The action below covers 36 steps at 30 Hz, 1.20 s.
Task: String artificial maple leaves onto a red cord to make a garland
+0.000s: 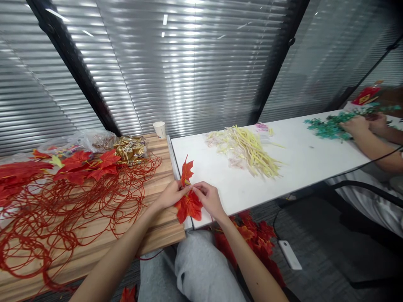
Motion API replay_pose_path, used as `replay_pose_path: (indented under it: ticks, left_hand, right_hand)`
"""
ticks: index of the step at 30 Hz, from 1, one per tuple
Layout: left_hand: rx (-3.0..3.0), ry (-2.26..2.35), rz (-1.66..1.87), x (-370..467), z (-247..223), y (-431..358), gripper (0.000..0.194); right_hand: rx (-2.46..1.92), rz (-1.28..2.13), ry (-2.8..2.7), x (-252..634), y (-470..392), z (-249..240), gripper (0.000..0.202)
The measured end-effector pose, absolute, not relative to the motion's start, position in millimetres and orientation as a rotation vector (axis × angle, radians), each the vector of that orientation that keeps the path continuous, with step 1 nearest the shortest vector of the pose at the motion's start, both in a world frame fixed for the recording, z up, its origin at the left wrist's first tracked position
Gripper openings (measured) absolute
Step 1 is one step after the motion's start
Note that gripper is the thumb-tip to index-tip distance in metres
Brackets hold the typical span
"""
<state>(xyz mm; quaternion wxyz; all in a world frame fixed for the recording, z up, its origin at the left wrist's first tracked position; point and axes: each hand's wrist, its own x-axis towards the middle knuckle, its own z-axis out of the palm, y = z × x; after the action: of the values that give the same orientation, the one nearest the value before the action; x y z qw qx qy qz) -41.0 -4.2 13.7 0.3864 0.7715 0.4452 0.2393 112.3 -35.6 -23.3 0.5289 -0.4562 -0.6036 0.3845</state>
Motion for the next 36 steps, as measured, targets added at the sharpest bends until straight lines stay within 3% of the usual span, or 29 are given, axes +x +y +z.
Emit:
replay_pose_path:
  ticks: [36]
  left_hand:
    - [1.936, 1.082, 0.652, -41.7, 11.3, -4.8, 0.035]
  right_hand:
    - [-1.057, 0.919, -1.455, 112.2, -35.5, -23.2, 0.019]
